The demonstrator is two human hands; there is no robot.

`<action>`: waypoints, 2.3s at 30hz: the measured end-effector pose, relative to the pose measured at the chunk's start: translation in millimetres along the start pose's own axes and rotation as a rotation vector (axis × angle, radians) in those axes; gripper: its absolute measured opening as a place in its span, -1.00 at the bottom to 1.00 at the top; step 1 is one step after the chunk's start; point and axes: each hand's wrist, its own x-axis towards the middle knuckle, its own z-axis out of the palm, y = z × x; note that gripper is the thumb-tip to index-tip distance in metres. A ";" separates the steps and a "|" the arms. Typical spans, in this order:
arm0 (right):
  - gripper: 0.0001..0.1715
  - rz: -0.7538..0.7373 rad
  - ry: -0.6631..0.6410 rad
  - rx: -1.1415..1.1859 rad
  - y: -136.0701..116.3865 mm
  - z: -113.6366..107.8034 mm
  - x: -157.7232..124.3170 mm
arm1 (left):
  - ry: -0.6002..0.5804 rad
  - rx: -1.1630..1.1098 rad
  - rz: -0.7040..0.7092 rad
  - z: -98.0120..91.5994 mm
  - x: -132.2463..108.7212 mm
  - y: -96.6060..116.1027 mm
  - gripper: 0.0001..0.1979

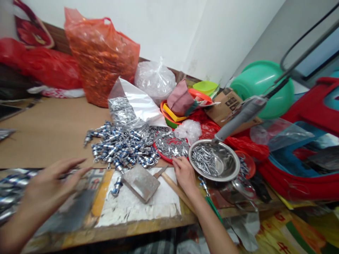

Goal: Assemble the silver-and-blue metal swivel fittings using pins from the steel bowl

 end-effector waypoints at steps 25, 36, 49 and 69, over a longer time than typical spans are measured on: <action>-0.85 0.063 0.143 0.433 -53.8 -0.7 22.3 | -0.552 -0.566 -0.515 63.3 -35.7 50.0 -0.63; -0.87 -0.027 0.040 0.879 -123.9 -3.3 -30.2 | -0.333 -0.259 -0.101 63.4 -45.0 50.3 -0.81; -0.74 -0.715 0.209 0.452 -103.2 -19.9 -46.0 | -0.517 -0.655 -0.451 52.2 -51.1 51.8 -0.82; -0.91 -0.260 0.220 0.726 -124.2 -22.0 -57.7 | -0.474 -0.212 0.316 40.1 -48.1 61.3 -0.85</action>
